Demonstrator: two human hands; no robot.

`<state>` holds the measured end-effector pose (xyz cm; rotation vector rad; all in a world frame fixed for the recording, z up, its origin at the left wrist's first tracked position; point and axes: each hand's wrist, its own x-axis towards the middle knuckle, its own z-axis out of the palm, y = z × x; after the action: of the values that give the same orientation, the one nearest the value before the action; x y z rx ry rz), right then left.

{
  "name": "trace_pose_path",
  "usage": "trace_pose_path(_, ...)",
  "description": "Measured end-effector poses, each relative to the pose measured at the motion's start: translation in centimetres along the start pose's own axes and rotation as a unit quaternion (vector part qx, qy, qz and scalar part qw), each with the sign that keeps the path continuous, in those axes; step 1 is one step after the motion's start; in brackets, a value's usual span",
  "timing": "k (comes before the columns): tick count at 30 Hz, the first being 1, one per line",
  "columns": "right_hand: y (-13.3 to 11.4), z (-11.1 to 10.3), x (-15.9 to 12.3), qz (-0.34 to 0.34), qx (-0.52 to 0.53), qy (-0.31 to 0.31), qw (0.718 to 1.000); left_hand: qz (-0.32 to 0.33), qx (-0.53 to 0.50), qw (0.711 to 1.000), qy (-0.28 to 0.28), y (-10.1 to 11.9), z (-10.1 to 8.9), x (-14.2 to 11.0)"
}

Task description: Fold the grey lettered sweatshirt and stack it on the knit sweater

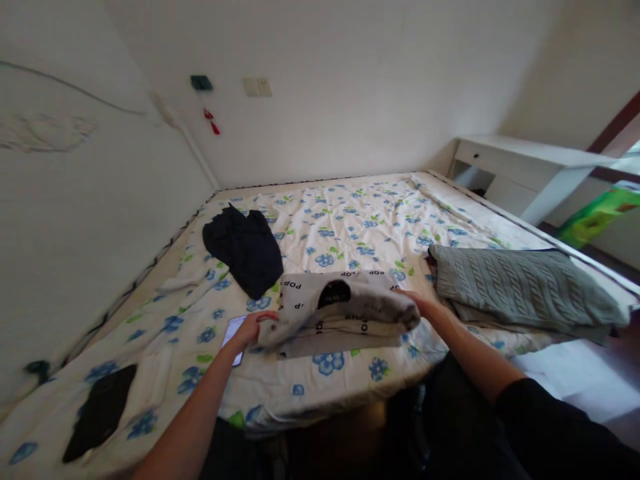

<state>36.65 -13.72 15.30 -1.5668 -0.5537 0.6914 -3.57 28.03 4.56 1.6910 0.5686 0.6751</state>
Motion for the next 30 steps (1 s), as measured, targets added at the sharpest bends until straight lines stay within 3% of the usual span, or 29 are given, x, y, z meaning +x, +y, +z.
trace_pose_path(3,1.6,1.7,-0.7,0.042,-0.056,0.061,0.996,-0.068,-0.020,0.997,-0.018,-0.8,0.8,-2.3)
trace_pose_path(6,1.6,2.6,-0.9,0.021,-0.100,0.142,0.985,-0.077,-0.040,0.996,0.011,0.0,1.4,-3.1)
trace_pose_path(10,1.9,2.4,-1.0,0.020,-0.147,0.244,0.958,-0.095,0.051,0.994,-0.003,0.8,2.3,-2.7)
trace_pose_path(12,2.0,2.1,-0.9,0.043,-0.147,0.227,0.962,-0.082,0.092,0.992,-0.002,0.8,2.6,-1.8)
trace_pose_path(17,0.3,1.6,0.0,0.070,-0.089,0.116,0.987,-0.052,0.118,0.992,0.006,0.8,2.4,1.4)
trace_pose_path(21,-2.1,1.4,1.7,0.037,-0.052,0.109,0.992,-0.048,0.050,0.998,0.007,1.0,1.8,4.1)
trace_pose_path(25,-2.8,0.4,4.0,-0.021,-0.021,0.140,0.990,-0.051,-0.020,0.994,0.096,0.9,1.9,6.1)
trace_pose_path(27,-2.3,-0.6,4.7,-0.010,-0.060,0.169,0.984,-0.073,-0.011,0.989,0.126,0.5,2.1,6.4)
trace_pose_path(30,-1.3,-2.7,4.3,0.034,-0.130,0.143,0.981,-0.146,-0.044,0.984,0.092,-0.4,2.4,5.7)
